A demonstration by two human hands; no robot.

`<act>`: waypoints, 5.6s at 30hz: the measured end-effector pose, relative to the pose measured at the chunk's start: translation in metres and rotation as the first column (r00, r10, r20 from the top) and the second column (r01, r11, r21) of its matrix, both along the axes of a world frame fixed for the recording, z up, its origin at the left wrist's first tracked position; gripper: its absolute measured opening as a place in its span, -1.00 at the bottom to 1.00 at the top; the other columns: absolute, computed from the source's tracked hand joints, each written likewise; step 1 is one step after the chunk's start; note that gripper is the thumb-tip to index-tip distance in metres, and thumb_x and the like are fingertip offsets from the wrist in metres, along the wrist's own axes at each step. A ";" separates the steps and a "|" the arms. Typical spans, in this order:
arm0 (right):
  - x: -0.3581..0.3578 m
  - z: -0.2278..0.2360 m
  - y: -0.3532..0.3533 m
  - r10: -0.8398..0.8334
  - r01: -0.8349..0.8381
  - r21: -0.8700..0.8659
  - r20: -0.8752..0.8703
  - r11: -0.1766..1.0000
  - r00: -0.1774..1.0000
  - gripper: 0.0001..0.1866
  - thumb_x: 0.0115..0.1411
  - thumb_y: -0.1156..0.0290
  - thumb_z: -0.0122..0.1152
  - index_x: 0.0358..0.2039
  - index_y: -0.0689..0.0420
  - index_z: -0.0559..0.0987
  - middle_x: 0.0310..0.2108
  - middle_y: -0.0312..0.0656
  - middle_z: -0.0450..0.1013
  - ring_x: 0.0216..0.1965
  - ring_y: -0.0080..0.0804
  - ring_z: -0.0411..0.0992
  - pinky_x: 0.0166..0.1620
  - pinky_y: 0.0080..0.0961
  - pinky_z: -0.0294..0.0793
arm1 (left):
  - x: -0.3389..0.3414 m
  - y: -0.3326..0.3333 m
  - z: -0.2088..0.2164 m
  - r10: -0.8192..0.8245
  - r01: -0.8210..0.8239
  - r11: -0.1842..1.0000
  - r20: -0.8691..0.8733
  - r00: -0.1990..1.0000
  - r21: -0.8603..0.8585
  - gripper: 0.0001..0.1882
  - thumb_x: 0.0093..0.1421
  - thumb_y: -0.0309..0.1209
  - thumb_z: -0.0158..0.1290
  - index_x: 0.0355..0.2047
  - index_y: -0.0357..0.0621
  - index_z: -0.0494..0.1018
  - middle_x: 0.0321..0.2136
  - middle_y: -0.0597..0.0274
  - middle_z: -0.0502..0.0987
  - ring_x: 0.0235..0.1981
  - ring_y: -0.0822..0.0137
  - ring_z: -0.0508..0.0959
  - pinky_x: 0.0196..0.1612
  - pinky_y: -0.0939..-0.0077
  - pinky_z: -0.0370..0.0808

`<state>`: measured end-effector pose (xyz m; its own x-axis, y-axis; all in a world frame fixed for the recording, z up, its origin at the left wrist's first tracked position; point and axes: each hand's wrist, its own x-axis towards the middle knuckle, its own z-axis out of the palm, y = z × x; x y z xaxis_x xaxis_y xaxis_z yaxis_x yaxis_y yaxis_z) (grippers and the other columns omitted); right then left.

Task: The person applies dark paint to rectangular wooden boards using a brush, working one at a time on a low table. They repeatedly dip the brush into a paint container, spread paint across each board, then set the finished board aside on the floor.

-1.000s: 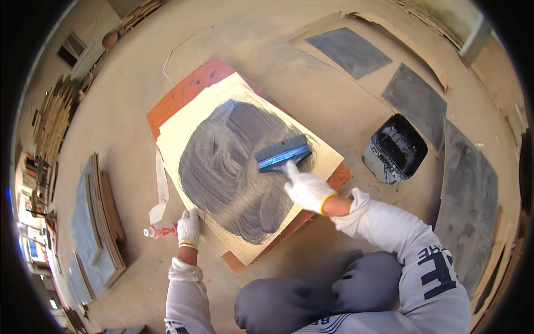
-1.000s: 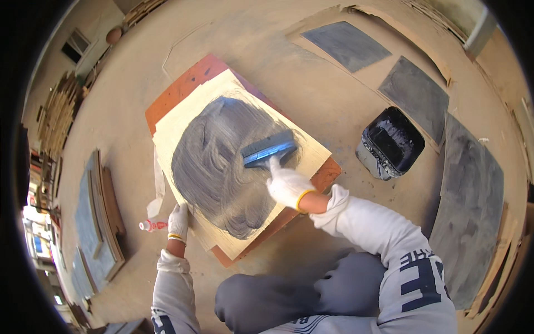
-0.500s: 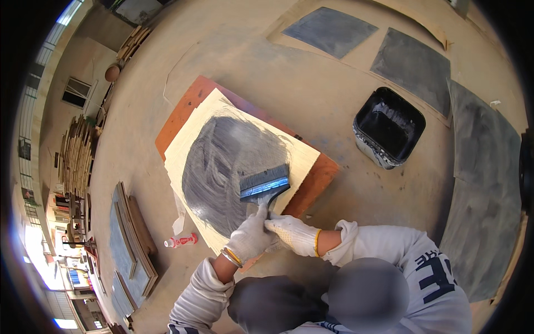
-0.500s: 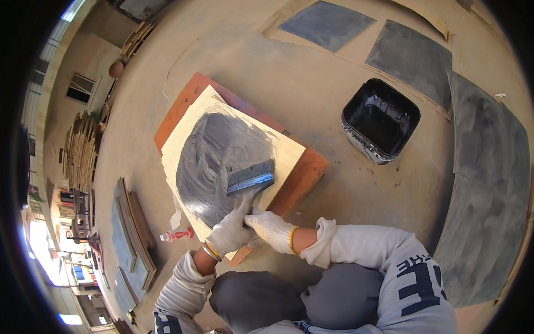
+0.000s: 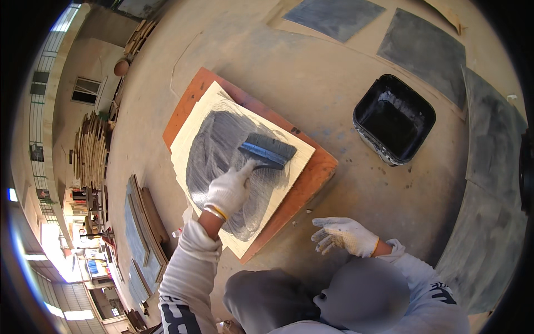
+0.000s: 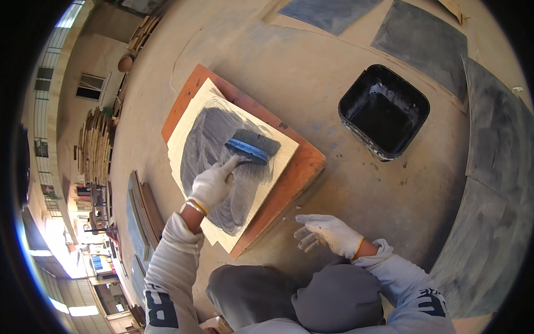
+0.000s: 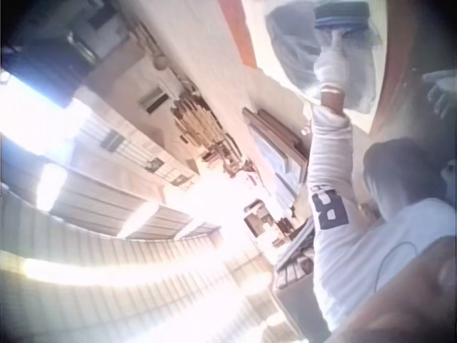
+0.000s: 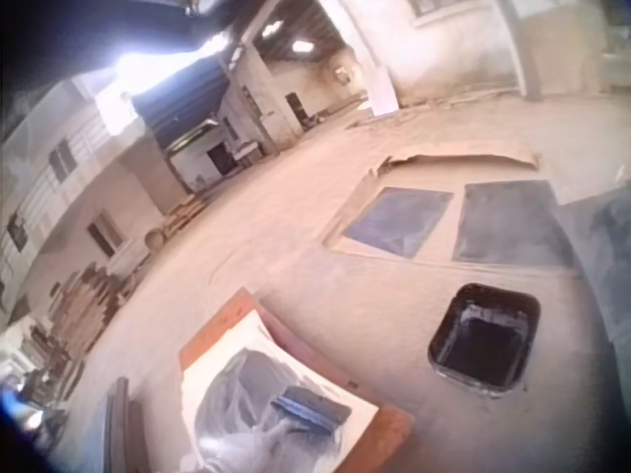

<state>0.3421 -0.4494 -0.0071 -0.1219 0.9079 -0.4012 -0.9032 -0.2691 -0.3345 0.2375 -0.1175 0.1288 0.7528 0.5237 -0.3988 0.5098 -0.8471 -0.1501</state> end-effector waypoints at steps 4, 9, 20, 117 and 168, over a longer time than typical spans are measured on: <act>-0.013 -0.036 -0.036 -0.032 0.042 -0.180 0.058 0.983 0.998 -0.50 0.51 0.37 0.07 0.38 0.23 0.36 -0.03 0.08 0.57 -0.18 -0.09 0.65 -0.10 -0.21 0.69 | 0.004 0.011 -0.008 -0.093 0.093 0.996 0.054 0.994 0.005 -0.43 0.36 -0.35 -0.05 0.38 0.32 0.34 -0.19 -0.12 0.57 -0.25 -0.15 0.66 -0.13 0.00 0.60; -0.036 -0.075 -0.084 -0.007 0.063 -0.422 0.133 0.904 0.991 -0.53 0.47 0.46 0.04 0.36 0.25 0.41 -0.08 0.01 0.61 -0.28 -0.29 0.61 -0.19 -0.36 0.67 | 0.026 0.000 0.003 -0.066 0.070 0.997 -0.115 0.991 0.030 -0.47 0.44 -0.33 -0.13 0.40 0.30 0.31 -0.11 -0.17 0.60 -0.18 -0.16 0.68 -0.09 0.01 0.64; -0.061 -0.089 -0.085 0.288 0.123 -0.617 0.523 0.777 0.802 -0.59 0.40 0.41 0.01 0.20 0.23 0.58 -0.30 -0.11 0.68 -0.44 -0.54 0.53 -0.31 -0.54 0.56 | 0.052 0.021 -0.002 -0.097 0.099 0.990 -0.020 0.995 0.100 -0.54 0.41 -0.28 -0.03 0.29 0.42 0.44 -0.28 -0.07 0.61 -0.32 -0.09 0.68 -0.24 0.02 0.63; 0.030 0.039 0.058 0.323 -0.190 -0.287 0.542 0.939 0.776 -0.58 0.46 0.41 0.09 0.27 0.22 0.51 -0.23 -0.16 0.64 -0.41 -0.51 0.56 -0.32 -0.54 0.57 | 0.000 0.227 -0.047 0.726 -0.542 0.609 0.132 0.675 -0.579 -0.82 0.40 -0.47 -0.07 -0.16 -0.15 0.55 -0.59 0.18 0.47 -0.59 0.20 0.55 -0.51 0.21 0.50; -0.151 0.074 0.595 0.035 -0.363 -0.522 0.605 0.772 -0.795 -0.49 0.49 0.14 -0.20 0.17 0.14 0.61 0.23 0.14 0.47 0.27 0.13 0.43 0.31 -0.05 0.41 | -0.292 -0.165 -0.199 0.981 -0.451 0.123 0.040 0.188 -0.884 -0.64 0.33 -0.21 0.01 0.00 -0.03 0.65 -0.05 -0.11 0.66 0.02 -0.15 0.62 0.13 0.05 0.54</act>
